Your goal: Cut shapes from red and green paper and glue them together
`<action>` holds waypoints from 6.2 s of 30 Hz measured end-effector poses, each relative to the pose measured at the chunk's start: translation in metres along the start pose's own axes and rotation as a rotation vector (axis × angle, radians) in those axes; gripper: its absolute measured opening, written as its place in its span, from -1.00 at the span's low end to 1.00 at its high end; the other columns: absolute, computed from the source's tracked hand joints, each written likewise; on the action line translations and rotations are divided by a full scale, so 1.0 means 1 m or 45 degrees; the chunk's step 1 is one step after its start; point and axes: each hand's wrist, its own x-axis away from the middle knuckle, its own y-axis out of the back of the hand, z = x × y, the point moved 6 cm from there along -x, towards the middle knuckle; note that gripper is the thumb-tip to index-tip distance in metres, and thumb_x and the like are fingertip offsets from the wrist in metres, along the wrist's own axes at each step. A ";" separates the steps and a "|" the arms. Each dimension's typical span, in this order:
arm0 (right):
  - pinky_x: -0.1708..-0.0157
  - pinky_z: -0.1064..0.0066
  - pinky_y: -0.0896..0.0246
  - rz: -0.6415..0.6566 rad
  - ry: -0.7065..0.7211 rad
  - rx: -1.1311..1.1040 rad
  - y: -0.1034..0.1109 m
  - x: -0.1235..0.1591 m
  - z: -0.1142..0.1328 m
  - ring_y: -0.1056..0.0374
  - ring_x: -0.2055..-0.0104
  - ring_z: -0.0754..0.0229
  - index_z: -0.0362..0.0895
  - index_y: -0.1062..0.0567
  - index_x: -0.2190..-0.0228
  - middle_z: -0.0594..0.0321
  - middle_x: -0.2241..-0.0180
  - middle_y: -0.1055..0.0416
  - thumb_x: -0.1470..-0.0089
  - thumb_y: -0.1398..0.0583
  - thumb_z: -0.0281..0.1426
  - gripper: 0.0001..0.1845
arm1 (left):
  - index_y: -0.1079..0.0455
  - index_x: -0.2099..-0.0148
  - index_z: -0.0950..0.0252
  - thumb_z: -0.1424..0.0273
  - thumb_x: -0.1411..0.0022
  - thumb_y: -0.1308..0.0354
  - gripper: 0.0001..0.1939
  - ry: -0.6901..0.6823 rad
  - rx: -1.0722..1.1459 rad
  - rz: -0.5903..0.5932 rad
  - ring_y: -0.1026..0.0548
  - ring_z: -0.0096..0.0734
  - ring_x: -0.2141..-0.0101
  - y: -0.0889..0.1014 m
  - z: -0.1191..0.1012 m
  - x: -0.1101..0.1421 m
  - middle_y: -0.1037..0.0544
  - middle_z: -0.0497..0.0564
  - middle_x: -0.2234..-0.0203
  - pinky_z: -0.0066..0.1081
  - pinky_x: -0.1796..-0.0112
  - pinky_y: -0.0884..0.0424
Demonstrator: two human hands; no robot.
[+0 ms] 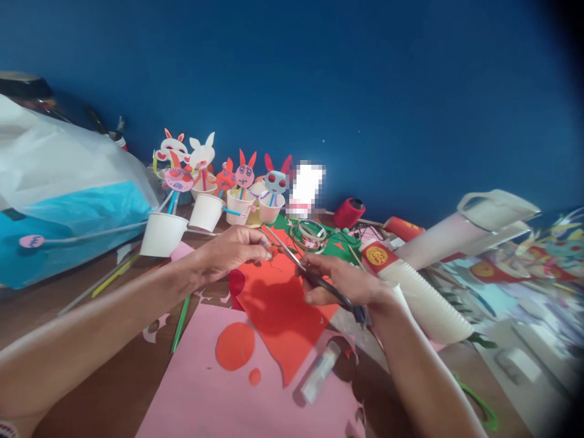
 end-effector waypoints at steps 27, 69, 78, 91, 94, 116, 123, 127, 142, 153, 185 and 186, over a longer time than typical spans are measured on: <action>0.38 0.44 -0.20 -0.631 0.238 -0.436 -0.009 -0.016 0.013 -0.27 0.40 0.29 -0.10 -0.24 0.27 0.32 0.46 -0.30 0.19 -0.23 -0.50 -0.61 | -0.32 0.59 0.29 0.39 0.04 -0.05 -0.86 -0.101 -0.488 0.212 -0.18 -0.56 0.63 -0.015 -0.002 0.006 -0.26 -0.14 0.69 -0.49 0.57 -0.08; 0.49 0.53 -0.07 -0.407 0.187 -0.456 -0.012 -0.015 0.006 -0.18 0.49 0.36 -0.15 -0.34 0.34 0.34 0.49 -0.26 0.18 -0.28 -0.40 -0.70 | -0.36 0.57 0.33 0.42 0.05 -0.12 -0.88 -0.123 0.060 -0.306 -0.30 -0.54 0.57 0.016 0.006 -0.008 -0.38 -0.09 0.65 -0.49 0.48 -0.19; 0.59 0.55 0.01 -0.152 0.092 -0.453 -0.023 -0.022 -0.006 -0.08 0.56 0.39 -0.18 -0.33 0.32 0.35 0.53 -0.19 0.11 -0.24 -0.27 -0.68 | -0.33 0.61 0.30 0.47 0.06 -0.10 -0.87 -0.261 0.255 -0.418 -0.19 -0.58 0.64 0.043 -0.001 -0.013 -0.24 -0.14 0.72 -0.50 0.54 -0.18; 0.56 0.54 -0.01 -0.163 0.048 -0.439 -0.019 -0.019 -0.006 -0.08 0.56 0.39 -0.17 -0.32 0.36 0.38 0.55 -0.19 0.14 -0.26 -0.26 -0.68 | -0.27 0.61 0.33 0.48 0.07 -0.12 -0.87 -0.238 0.424 -0.431 -0.19 -0.60 0.63 0.043 -0.001 -0.013 -0.20 -0.16 0.73 -0.49 0.50 -0.23; 0.57 0.54 -0.02 -0.167 0.029 -0.466 -0.019 -0.020 -0.008 -0.10 0.56 0.38 -0.16 -0.32 0.36 0.39 0.56 -0.19 0.14 -0.26 -0.26 -0.68 | -0.27 0.60 0.33 0.48 0.07 -0.11 -0.88 -0.253 0.427 -0.421 -0.20 -0.59 0.62 0.042 -0.002 -0.013 -0.21 -0.15 0.73 -0.49 0.49 -0.24; 0.44 0.45 -0.10 -0.179 0.163 -0.304 -0.022 -0.024 -0.001 -0.15 0.47 0.30 -0.15 -0.27 0.31 0.31 0.50 -0.22 0.03 -0.14 -0.10 -0.61 | -0.37 0.47 0.31 0.39 0.03 -0.11 -0.91 -0.090 0.206 -0.241 -0.26 -0.56 0.55 -0.003 0.014 -0.003 -0.35 -0.11 0.63 -0.48 0.46 -0.18; 0.43 0.46 -0.07 -0.207 0.169 -0.186 -0.020 -0.022 0.002 -0.13 0.43 0.29 -0.15 -0.29 0.28 0.27 0.42 -0.24 0.04 -0.14 -0.10 -0.59 | -0.35 0.54 0.32 0.44 0.06 -0.10 -0.93 -0.024 0.231 -0.209 -0.27 -0.54 0.55 -0.005 0.012 -0.002 -0.35 -0.11 0.66 -0.48 0.47 -0.20; 0.45 0.48 -0.05 -0.211 0.154 -0.190 -0.021 -0.023 0.002 -0.11 0.45 0.30 -0.15 -0.29 0.29 0.29 0.44 -0.22 0.05 -0.14 -0.09 -0.60 | -0.37 0.52 0.31 0.46 0.05 -0.10 -0.94 -0.020 0.229 -0.178 -0.28 -0.55 0.54 -0.006 0.012 -0.003 -0.36 -0.12 0.65 -0.48 0.45 -0.20; 0.51 0.50 -0.03 -0.223 0.140 -0.255 -0.023 -0.024 -0.003 -0.06 0.53 0.34 -0.14 -0.30 0.34 0.34 0.53 -0.16 0.08 -0.16 -0.07 -0.59 | -0.38 0.52 0.31 0.45 0.07 -0.11 -0.94 -0.012 0.200 -0.145 -0.31 -0.53 0.56 -0.001 0.012 -0.004 -0.36 -0.10 0.66 -0.47 0.47 -0.21; 0.60 0.54 -0.02 -0.178 0.094 -0.433 -0.027 -0.024 -0.010 -0.05 0.60 0.38 -0.14 -0.30 0.35 0.39 0.60 -0.14 0.12 -0.20 -0.10 -0.60 | -0.41 0.53 0.31 0.47 0.09 -0.11 -0.94 0.055 0.172 -0.136 -0.33 -0.51 0.55 0.000 0.010 -0.002 -0.40 -0.07 0.65 -0.46 0.46 -0.24; 0.47 0.43 0.00 -0.160 -0.336 0.865 0.008 -0.001 -0.029 -0.32 0.33 0.09 -0.05 -0.26 0.06 0.19 0.34 -0.42 0.25 -0.26 -0.15 -0.33 | -0.34 0.54 0.33 0.43 -0.02 -0.15 -0.86 -0.045 0.500 0.072 -0.28 -0.61 0.58 0.006 0.007 -0.009 -0.38 -0.10 0.63 -0.47 0.40 -0.24; 0.47 0.43 0.01 -0.131 -0.332 0.927 0.001 -0.003 -0.029 -0.32 0.30 0.06 -0.07 -0.26 0.06 0.16 0.33 -0.42 0.25 -0.26 -0.14 -0.33 | -0.36 0.53 0.34 0.43 -0.02 -0.15 -0.88 -0.044 0.515 0.072 -0.28 -0.62 0.58 0.006 0.007 -0.009 -0.41 -0.08 0.59 -0.46 0.40 -0.25</action>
